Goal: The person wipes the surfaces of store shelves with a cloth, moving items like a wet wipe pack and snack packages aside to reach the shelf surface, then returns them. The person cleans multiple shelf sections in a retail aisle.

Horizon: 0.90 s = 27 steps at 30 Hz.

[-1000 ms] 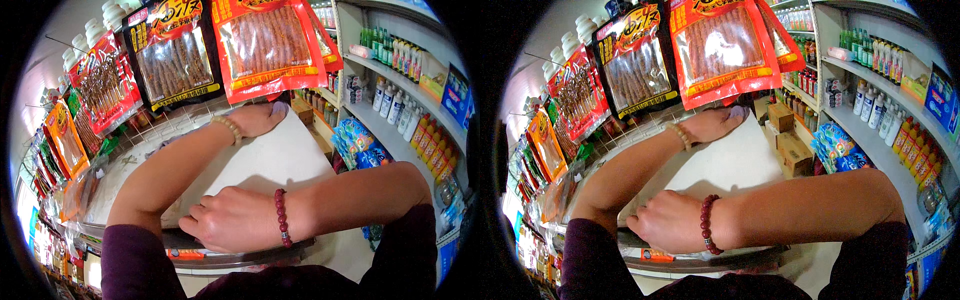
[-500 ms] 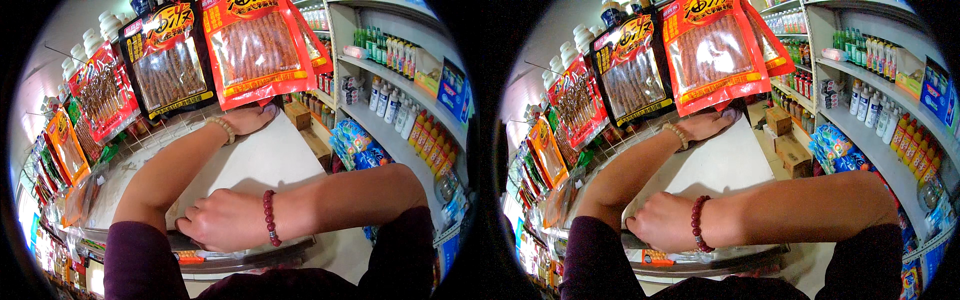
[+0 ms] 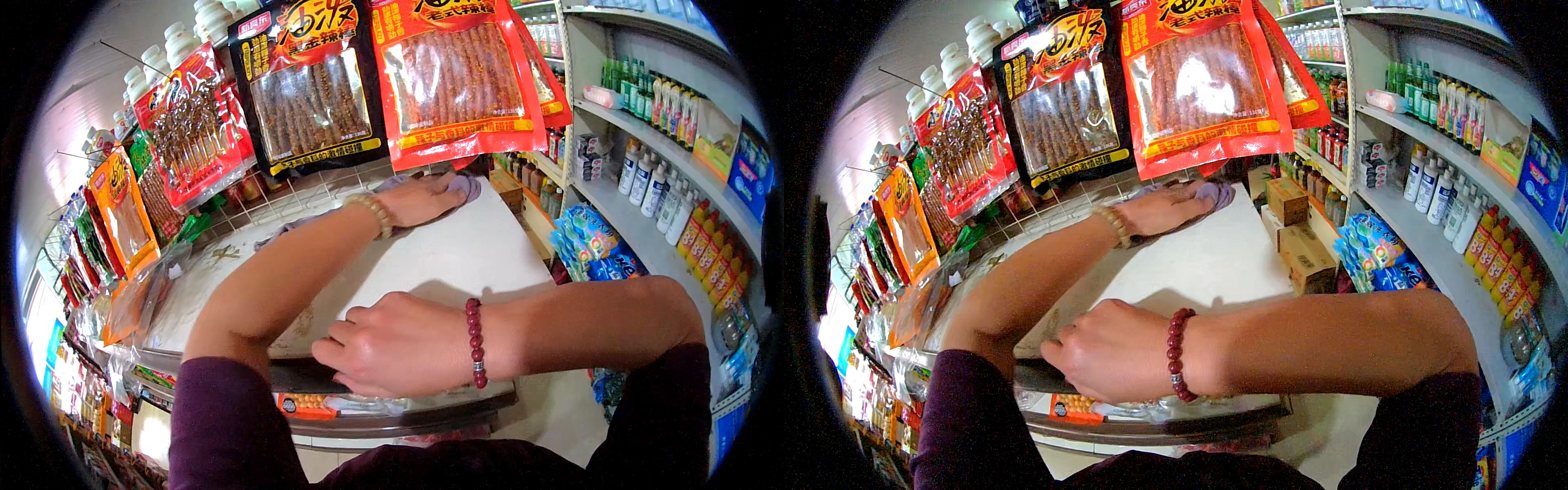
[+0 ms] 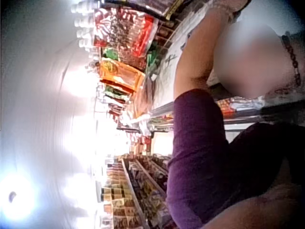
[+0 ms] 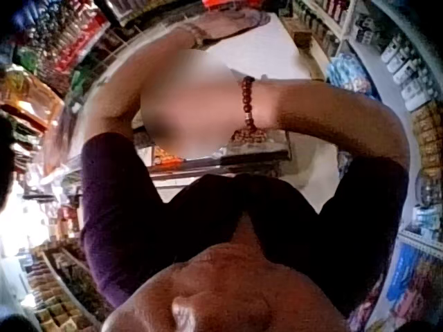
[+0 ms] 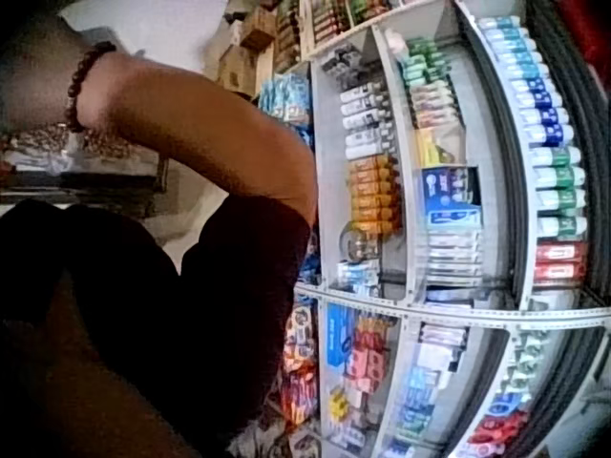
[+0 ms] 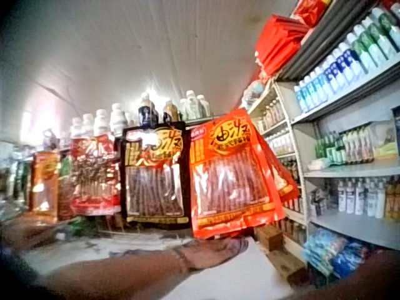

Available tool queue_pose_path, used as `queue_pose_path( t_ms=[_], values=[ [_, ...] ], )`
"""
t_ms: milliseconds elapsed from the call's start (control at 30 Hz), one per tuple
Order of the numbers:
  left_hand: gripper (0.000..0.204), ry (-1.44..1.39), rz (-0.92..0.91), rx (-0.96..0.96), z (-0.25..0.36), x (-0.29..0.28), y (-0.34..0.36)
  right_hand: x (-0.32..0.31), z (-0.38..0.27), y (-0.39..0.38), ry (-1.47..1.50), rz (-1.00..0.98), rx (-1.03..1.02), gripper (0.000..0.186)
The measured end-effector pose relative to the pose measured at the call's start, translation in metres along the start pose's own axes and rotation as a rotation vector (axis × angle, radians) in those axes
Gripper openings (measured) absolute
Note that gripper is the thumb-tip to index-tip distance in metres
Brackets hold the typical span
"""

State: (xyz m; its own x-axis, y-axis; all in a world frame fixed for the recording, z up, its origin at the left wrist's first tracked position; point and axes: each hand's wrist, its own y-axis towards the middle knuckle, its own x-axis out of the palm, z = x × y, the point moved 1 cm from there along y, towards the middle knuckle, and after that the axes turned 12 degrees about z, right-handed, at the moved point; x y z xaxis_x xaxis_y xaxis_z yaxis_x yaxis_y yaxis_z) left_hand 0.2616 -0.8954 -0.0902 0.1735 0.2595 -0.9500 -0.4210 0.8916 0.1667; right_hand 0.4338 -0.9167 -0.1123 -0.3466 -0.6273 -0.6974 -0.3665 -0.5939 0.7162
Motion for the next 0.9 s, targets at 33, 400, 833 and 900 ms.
queue_pose_path(
  t_ms=[33,400,833,900],
  values=[
    [0.074,-0.007,-0.005,0.033,-0.003,-0.002,-0.013,0.000,-0.001,0.000,-0.003,-0.019,0.008,0.019],
    [0.051,0.056,0.122,0.256,0.004,-0.025,-0.138,-0.003,-0.001,0.002,-0.042,-0.080,0.023,0.023],
    [0.065,0.169,0.117,0.046,-0.018,-0.003,0.006,-0.005,-0.002,0.003,-0.031,-0.095,0.082,0.021],
    [0.067,0.159,0.165,0.033,-0.030,0.003,0.016,-0.002,-0.003,0.003,0.008,-0.035,0.044,0.020]
  ],
)
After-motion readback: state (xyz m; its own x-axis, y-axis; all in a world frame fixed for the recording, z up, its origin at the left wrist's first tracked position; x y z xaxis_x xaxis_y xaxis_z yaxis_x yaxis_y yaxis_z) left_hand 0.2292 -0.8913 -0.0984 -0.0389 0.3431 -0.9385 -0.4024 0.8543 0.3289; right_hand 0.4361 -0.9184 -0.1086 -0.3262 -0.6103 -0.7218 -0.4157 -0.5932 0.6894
